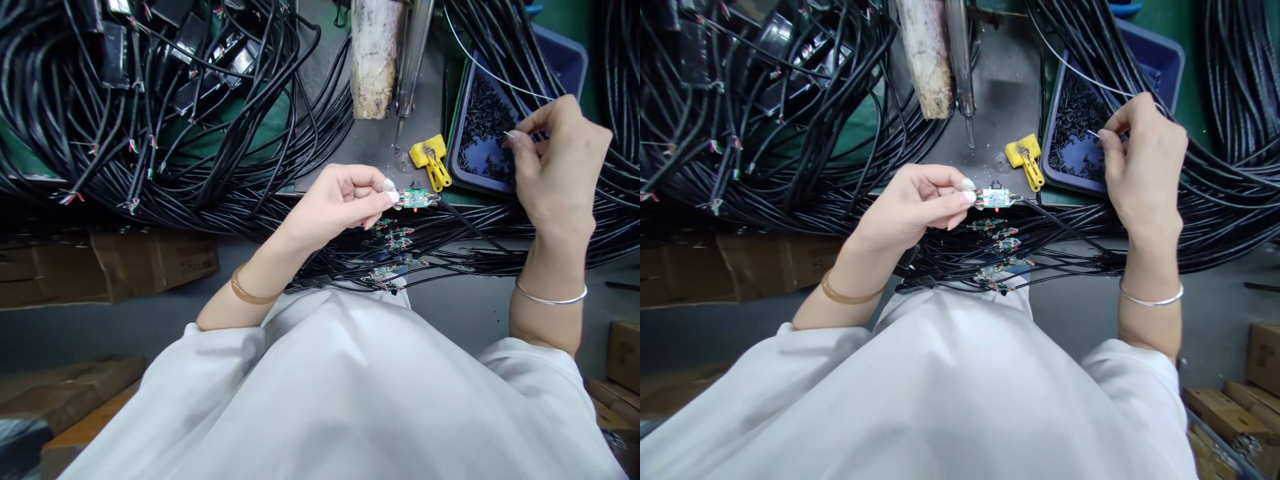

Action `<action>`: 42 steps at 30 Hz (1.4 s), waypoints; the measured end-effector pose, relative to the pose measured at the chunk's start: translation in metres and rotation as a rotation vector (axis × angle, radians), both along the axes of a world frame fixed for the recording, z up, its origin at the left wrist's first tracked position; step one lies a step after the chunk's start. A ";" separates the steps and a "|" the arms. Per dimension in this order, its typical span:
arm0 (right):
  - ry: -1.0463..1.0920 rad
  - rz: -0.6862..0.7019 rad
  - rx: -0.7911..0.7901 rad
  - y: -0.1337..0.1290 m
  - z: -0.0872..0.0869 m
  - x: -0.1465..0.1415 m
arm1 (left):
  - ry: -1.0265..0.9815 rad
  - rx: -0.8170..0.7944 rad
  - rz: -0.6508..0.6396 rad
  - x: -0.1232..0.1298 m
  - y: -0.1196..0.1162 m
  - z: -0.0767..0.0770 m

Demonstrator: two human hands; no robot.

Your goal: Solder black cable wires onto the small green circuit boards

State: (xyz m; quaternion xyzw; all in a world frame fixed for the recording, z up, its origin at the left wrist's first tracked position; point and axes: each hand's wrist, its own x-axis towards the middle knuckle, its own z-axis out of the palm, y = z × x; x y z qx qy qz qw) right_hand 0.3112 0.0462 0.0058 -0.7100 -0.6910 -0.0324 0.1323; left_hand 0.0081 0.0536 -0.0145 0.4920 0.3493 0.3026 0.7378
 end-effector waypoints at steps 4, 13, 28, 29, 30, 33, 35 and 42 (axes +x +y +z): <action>0.047 -0.010 0.054 -0.002 0.003 -0.001 | 0.053 0.044 -0.029 0.009 0.002 0.002; 0.545 0.046 0.360 -0.033 0.030 -0.060 | 0.062 0.029 -0.050 0.005 0.008 -0.001; 0.858 0.141 0.200 -0.044 -0.010 -0.121 | 0.029 0.055 -0.106 0.005 0.012 -0.003; 0.863 0.133 0.197 -0.045 -0.011 -0.122 | 0.031 0.056 -0.109 0.005 0.012 -0.003; 0.865 0.123 0.188 -0.045 -0.011 -0.123 | 0.030 0.057 -0.111 0.005 0.012 -0.003; 0.861 0.108 0.175 -0.045 -0.012 -0.124 | 0.017 0.060 -0.118 0.005 0.013 -0.003; 0.852 0.110 0.175 -0.046 -0.012 -0.125 | 0.009 0.059 -0.117 0.005 0.013 -0.004; 0.804 0.133 0.203 -0.048 -0.008 -0.126 | -0.014 0.031 -0.123 0.004 0.012 -0.006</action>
